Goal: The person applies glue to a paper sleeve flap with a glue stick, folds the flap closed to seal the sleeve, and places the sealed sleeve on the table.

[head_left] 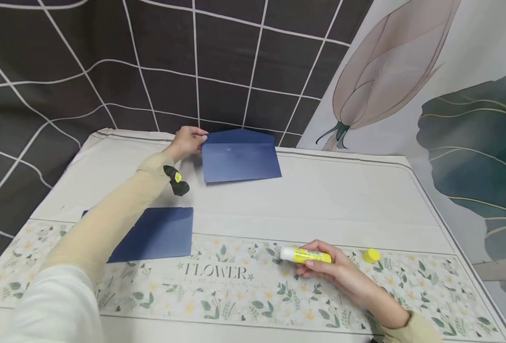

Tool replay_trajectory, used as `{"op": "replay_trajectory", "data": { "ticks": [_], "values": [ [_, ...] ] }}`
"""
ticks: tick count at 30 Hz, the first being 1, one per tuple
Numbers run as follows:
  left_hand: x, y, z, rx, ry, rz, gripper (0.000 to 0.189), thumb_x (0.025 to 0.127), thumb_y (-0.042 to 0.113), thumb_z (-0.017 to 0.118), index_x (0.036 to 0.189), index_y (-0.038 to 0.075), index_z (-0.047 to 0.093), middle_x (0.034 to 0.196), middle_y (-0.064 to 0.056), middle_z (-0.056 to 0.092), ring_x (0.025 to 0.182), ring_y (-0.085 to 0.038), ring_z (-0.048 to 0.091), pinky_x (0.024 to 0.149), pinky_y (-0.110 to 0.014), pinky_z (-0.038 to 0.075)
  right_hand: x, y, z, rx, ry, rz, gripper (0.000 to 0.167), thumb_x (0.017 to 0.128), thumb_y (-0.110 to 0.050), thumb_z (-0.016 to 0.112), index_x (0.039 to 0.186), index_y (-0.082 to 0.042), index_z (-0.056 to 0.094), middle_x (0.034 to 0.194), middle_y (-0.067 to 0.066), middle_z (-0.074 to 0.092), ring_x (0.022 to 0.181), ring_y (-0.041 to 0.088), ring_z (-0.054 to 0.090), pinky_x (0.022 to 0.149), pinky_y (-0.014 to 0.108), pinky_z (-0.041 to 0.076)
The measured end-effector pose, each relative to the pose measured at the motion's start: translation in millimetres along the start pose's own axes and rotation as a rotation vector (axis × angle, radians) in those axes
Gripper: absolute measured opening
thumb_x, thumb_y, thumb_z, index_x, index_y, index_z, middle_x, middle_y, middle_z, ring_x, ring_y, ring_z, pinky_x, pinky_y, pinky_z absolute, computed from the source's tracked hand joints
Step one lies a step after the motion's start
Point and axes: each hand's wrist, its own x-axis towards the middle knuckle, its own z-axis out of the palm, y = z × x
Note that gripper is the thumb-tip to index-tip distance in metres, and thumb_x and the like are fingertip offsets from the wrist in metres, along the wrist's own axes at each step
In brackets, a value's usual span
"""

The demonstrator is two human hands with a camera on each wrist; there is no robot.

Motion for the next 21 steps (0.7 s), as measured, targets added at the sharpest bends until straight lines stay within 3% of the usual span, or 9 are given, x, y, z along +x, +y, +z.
{"op": "replay_trajectory", "data": {
  "ticks": [2,5,10,15,18,21],
  "values": [
    [-7.6,1.9,-1.6,-0.001,-0.019,-0.003,0.032,0.099,0.01,0.05,0.127,-0.003,0.058,0.119,-0.021,0.062,0.069,-0.007,0.053,0.084,-0.034,0.057,-1.1,0.3,1.3,-0.001,-0.002,-0.012,0.024,0.098,-0.008,0.051,0.121,-0.01,0.054,0.113,0.011,0.065,0.102,0.017,0.069,0.091,0.029,0.054],
    [-19.8,3.5,-5.2,-0.001,-0.04,-0.009,0.033,0.099,0.01,0.05,0.128,-0.003,0.057,0.125,-0.025,0.06,0.068,-0.006,0.053,0.077,-0.026,0.058,-1.7,0.0,3.2,-0.013,-0.018,-0.041,0.024,0.097,-0.006,0.05,0.12,-0.011,0.055,0.112,0.009,0.067,0.102,0.017,0.069,0.091,0.029,0.055],
    [-43.1,5.7,-8.1,0.007,-0.06,-0.007,0.034,0.098,0.009,0.051,0.129,-0.005,0.055,0.125,-0.026,0.06,0.069,-0.005,0.054,0.073,-0.023,0.058,-2.2,-2.5,6.2,-0.037,-0.034,-0.069,0.024,0.097,-0.005,0.05,0.12,-0.012,0.057,0.111,0.009,0.067,0.101,0.017,0.069,0.09,0.03,0.055],
    [-63.4,3.6,-8.0,0.0,-0.09,0.004,0.034,0.098,0.009,0.053,0.127,-0.008,0.055,0.1,-0.016,0.067,0.061,-0.001,0.056,0.066,-0.021,0.057,-4.0,-5.1,9.0,-0.065,-0.029,-0.088,0.025,0.097,-0.004,0.05,0.12,-0.013,0.058,0.114,0.005,0.064,0.101,0.016,0.069,0.091,0.03,0.055],
    [-74.8,-0.4,-5.7,-0.002,-0.124,0.011,0.033,0.097,0.009,0.053,0.126,-0.008,0.056,0.083,-0.003,0.065,0.059,-0.002,0.055,0.063,-0.019,0.056,-6.2,-7.1,10.4,-0.085,-0.02,-0.097,0.027,0.097,-0.004,0.051,0.12,-0.014,0.059,0.117,0.003,0.061,0.101,0.016,0.069,0.092,0.03,0.054],
    [-86.7,-5.5,0.2,0.004,-0.17,0.022,0.032,0.097,0.007,0.053,0.125,-0.009,0.056,0.076,0.002,0.061,0.059,-0.003,0.056,0.064,-0.021,0.056,-9.6,-10.2,11.6,-0.117,-0.003,-0.108,0.026,0.097,-0.003,0.051,0.12,-0.014,0.058,0.118,0.003,0.06,0.101,0.017,0.069,0.092,0.03,0.054]
  ]
}}
